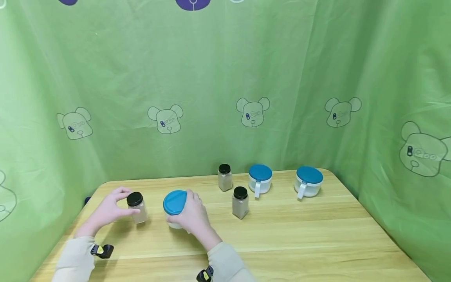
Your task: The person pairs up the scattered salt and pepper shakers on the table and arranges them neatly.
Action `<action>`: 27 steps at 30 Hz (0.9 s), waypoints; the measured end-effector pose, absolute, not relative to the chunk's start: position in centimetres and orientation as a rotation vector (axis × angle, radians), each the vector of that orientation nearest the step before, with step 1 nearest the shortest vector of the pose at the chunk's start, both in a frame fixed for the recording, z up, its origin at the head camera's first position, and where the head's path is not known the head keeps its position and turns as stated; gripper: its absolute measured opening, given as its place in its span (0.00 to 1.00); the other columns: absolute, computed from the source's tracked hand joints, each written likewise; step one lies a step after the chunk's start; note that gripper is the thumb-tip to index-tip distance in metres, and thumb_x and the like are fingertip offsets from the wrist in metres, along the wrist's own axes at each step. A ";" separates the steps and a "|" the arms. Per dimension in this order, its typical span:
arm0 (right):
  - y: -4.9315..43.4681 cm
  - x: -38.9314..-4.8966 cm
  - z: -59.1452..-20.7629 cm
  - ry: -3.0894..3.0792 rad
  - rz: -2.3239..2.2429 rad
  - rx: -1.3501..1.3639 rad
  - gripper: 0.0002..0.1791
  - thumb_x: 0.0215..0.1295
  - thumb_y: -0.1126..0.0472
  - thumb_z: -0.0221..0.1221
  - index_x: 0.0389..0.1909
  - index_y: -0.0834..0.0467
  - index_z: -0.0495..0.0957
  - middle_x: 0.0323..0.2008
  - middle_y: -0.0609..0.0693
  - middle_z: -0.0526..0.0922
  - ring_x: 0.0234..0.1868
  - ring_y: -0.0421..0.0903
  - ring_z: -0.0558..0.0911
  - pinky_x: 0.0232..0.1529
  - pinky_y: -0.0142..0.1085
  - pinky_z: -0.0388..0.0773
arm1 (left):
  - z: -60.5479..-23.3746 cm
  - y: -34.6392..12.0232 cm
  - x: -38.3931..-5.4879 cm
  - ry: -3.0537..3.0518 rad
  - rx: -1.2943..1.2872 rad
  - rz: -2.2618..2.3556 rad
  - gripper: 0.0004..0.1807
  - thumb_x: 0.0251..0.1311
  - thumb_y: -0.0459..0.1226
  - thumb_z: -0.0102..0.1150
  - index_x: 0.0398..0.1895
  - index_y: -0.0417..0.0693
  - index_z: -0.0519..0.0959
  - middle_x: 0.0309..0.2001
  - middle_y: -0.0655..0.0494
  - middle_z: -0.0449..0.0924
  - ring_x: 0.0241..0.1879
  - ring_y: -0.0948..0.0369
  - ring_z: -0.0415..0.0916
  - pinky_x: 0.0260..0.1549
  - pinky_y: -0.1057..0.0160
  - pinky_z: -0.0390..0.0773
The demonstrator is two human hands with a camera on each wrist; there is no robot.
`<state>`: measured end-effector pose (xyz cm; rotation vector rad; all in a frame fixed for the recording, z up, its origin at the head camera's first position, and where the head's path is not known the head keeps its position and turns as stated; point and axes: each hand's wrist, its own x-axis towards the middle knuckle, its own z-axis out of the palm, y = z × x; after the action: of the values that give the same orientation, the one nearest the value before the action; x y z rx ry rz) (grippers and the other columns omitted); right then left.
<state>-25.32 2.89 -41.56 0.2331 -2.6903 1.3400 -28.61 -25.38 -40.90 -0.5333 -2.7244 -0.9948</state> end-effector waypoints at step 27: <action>-2.6 -25.6 -40.8 -2.681 1.274 0.232 0.56 0.36 0.45 0.78 0.66 0.62 0.63 0.55 0.59 0.76 0.53 0.57 0.79 0.48 0.52 0.81 | -40.4 -29.1 -27.3 -2.761 -0.492 -0.850 0.33 0.43 0.48 0.77 0.48 0.32 0.81 0.52 0.42 0.76 0.54 0.43 0.70 0.54 0.41 0.69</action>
<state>-25.59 -2.62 -40.82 0.2317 -2.6811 1.2739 -27.35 -29.12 -40.37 -0.4920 -2.7612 -0.8499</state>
